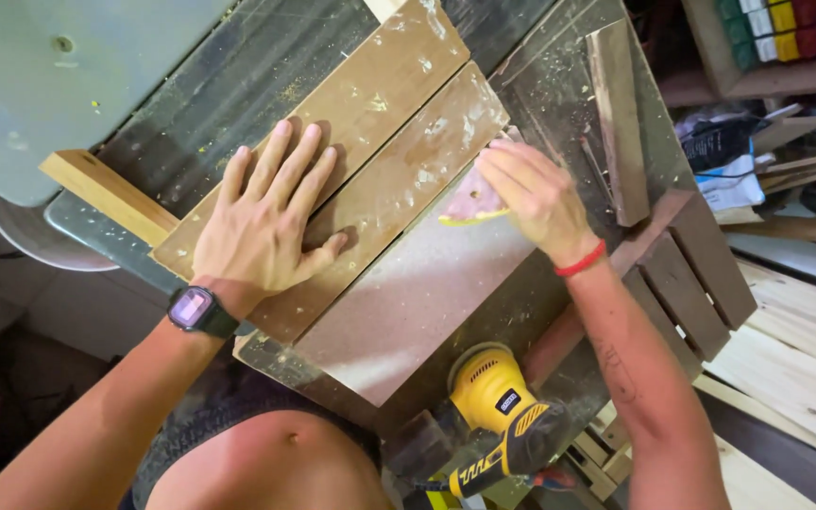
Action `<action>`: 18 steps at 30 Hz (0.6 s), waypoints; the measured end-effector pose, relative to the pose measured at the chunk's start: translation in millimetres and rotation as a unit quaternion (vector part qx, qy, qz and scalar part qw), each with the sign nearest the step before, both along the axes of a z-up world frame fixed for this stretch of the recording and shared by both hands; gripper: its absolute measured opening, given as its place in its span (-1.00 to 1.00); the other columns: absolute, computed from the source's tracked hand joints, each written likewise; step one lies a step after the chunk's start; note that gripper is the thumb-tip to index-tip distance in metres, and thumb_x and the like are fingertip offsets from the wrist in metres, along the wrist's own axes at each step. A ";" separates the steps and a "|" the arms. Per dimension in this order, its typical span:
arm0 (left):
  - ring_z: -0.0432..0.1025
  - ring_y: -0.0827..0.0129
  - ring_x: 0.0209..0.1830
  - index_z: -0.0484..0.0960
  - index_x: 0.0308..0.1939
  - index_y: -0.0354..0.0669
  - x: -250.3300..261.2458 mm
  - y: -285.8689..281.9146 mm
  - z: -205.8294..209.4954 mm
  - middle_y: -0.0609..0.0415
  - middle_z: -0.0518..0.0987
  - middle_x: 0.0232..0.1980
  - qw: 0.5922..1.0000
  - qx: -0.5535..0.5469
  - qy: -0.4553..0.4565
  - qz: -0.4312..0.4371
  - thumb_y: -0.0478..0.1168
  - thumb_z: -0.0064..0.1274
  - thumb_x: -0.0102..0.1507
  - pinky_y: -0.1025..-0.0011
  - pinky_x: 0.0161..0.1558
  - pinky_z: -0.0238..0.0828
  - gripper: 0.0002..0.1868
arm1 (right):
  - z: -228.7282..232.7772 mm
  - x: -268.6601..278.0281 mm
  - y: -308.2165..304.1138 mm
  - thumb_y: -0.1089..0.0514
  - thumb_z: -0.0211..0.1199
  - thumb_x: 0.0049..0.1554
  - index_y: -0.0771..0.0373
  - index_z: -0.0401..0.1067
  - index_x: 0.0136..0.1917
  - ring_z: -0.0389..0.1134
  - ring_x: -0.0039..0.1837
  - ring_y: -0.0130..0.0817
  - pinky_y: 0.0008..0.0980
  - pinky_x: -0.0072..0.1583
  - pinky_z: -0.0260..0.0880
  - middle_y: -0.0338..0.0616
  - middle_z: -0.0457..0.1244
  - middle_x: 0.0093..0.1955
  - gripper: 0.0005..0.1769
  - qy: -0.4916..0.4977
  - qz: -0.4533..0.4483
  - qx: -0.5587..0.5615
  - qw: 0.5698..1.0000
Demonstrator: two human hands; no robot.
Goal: Sanding the surfaces and edges of wooden planks using an orbital sander and manual sandpaper on a workbench.
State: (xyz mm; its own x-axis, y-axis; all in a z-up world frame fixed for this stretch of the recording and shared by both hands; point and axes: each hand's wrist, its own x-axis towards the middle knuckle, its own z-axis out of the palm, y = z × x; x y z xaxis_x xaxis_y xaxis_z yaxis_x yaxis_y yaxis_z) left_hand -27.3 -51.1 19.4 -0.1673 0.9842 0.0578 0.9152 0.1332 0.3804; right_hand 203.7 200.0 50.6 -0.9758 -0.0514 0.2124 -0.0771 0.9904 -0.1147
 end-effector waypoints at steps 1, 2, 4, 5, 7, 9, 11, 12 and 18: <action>-0.10 0.08 0.58 0.15 0.53 -0.16 -0.3 0.2 -0.2 -0.05 0.06 0.58 1.000 -0.002 0.001 0.001 0.37 -0.47 0.32 -0.01 0.42 -0.07 -0.12 | -1.4 1.6 3.0 0.52 0.36 0.08 0.51 0.51 0.08 0.41 0.15 0.00 -0.18 0.30 0.44 0.19 0.37 0.07 -0.73 0.001 0.001 -0.002 1.000; -0.09 0.08 0.58 0.15 0.53 -0.16 -0.3 0.2 -0.2 -0.05 0.06 0.58 1.000 0.000 0.003 0.002 0.38 -0.46 0.32 0.00 0.42 -0.07 -0.11 | -2.6 3.3 5.9 0.46 0.37 0.10 0.45 0.51 0.08 0.39 0.15 -0.02 -0.15 0.27 0.44 0.14 0.37 0.07 -0.75 0.003 -0.012 0.005 1.000; -0.09 0.09 0.58 0.16 0.53 -0.16 0.6 0.3 0.0 -0.05 0.06 0.58 1.000 0.001 0.004 0.001 0.38 -0.45 0.32 0.00 0.43 -0.07 -0.11 | -13.3 10.7 3.2 0.40 0.38 0.12 0.40 0.52 0.07 0.37 0.15 -0.04 -0.13 0.25 0.43 0.09 0.36 0.06 -0.77 0.002 -0.026 0.010 1.000; -0.10 0.09 0.58 0.15 0.53 -0.15 0.5 0.3 0.2 -0.05 0.06 0.58 1.000 -0.004 0.004 0.000 0.38 -0.45 0.32 0.00 0.42 -0.07 -0.11 | -23.2 14.6 -1.9 0.30 0.44 0.12 0.33 0.50 0.12 0.39 0.18 -0.11 -0.16 0.29 0.42 0.02 0.38 0.08 -0.71 0.003 -0.044 0.020 0.999; -0.10 0.09 0.59 0.14 0.54 -0.15 -0.2 0.5 0.9 -0.05 0.05 0.59 1.000 -0.010 0.007 0.001 0.37 -0.45 0.32 -0.01 0.42 -0.07 -0.11 | -33.4 17.5 -3.7 0.19 0.50 0.12 0.26 0.48 0.16 0.42 0.21 -0.17 -0.20 0.33 0.42 -0.06 0.40 0.10 -0.63 0.006 -0.059 0.029 0.998; -0.07 0.08 0.58 0.17 0.53 -0.15 0.4 0.6 1.3 -0.05 0.08 0.58 1.000 -0.003 0.010 0.002 0.36 -0.42 0.31 0.00 0.42 -0.04 -0.13 | -34.2 18.1 1.6 0.15 0.46 0.12 0.24 0.51 0.06 0.42 0.13 -0.21 -0.23 0.25 0.41 -0.04 0.41 0.01 -0.73 0.039 -0.055 0.062 0.996; -0.06 0.08 0.58 0.18 0.53 -0.15 0.2 0.7 0.7 -0.05 0.08 0.58 1.000 -0.004 0.009 0.002 0.36 -0.41 0.31 0.00 0.41 -0.04 -0.12 | -36.3 16.3 -14.5 0.27 0.39 0.14 0.26 0.52 0.09 0.40 0.17 -0.18 -0.22 0.28 0.41 -0.04 0.40 0.04 -0.77 0.031 -0.080 0.049 0.995; -0.06 0.07 0.58 0.18 0.53 -0.16 0.4 0.7 0.7 -0.05 0.09 0.58 1.000 -0.004 0.008 0.003 0.37 -0.41 0.31 -0.01 0.40 -0.03 -0.12 | -36.6 15.7 -22.6 0.38 0.32 0.16 0.28 0.52 0.12 0.38 0.21 -0.15 -0.21 0.31 0.41 -0.03 0.39 0.08 -0.77 0.023 -0.104 0.037 0.994; -0.09 0.07 0.58 0.14 0.53 -0.16 0.1 1.1 0.5 -0.06 0.06 0.58 1.000 -0.017 -0.005 0.001 0.36 -0.42 0.31 -0.03 0.42 -0.09 -0.11 | -43.1 15.3 -76.8 0.17 0.24 0.23 0.25 0.50 0.16 0.37 0.20 -0.22 -0.37 0.13 0.32 -0.07 0.40 0.09 -0.76 0.030 -0.101 0.016 0.994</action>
State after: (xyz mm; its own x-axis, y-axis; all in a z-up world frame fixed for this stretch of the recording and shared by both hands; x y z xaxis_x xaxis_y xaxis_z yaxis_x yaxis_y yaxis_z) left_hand -27.1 -50.0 19.9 -0.1693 0.9853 0.0233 0.9110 0.1474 0.3851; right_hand 219.0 123.1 7.5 -0.9528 0.1370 0.2710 0.1186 0.9895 -0.0832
